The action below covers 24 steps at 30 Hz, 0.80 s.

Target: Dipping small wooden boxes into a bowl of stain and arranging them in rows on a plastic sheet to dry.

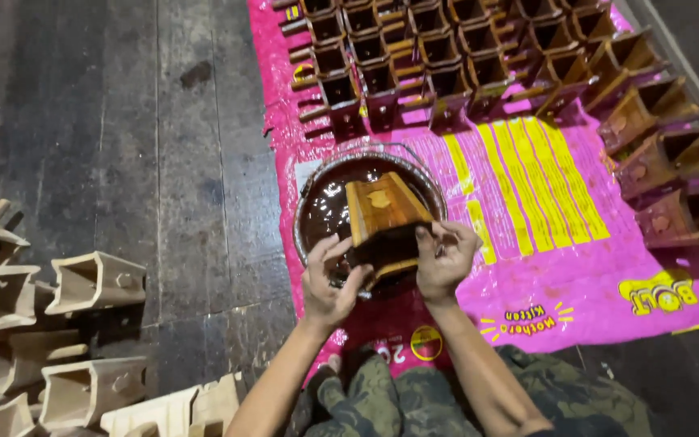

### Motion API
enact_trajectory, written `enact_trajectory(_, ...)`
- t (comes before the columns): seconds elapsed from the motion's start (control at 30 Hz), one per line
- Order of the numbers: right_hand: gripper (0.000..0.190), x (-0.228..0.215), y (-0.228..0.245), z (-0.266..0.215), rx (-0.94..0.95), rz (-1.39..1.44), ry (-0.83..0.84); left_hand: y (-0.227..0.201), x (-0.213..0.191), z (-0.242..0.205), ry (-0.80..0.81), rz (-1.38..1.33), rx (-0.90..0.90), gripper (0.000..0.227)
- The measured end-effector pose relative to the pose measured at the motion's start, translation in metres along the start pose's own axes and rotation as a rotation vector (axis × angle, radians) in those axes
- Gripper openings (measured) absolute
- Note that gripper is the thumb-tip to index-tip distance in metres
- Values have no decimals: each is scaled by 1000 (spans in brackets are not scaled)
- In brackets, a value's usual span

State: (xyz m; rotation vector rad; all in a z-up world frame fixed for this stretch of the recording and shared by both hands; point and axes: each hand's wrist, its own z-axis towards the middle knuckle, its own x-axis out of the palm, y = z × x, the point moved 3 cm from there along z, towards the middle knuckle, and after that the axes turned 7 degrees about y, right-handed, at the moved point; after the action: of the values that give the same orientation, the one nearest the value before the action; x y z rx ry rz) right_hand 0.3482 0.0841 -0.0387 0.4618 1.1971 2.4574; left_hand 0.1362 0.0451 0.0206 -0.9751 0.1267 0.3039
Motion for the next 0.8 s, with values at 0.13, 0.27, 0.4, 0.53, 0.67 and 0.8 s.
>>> enact_trajectory(0.13, 38, -10, -4, -19, 48, -44, 5, -10, -7, -7, 19, 19, -10, 60)
enact_trajectory(0.27, 39, -5, -3, -10, 5, -66, 35, -16, -7, -3, -24, -17, -55, 61)
enact_trajectory(0.4, 43, -5, 30, 2, -13, -48, 1, -15, -11, -2, -9, -34, 43, 53)
enact_trajectory(0.53, 40, 8, 25, 10, 10, -73, 34, -4, -8, 0, -6, -8, 32, 59)
enact_trajectory(0.67, 41, -2, 39, 15, -38, -92, 42, -8, -6, 0, 1, -25, -14, 66)
enact_trajectory(0.8, 40, 6, 25, 20, -32, -108, 75, -11, -8, 12, -7, -26, -41, 72)
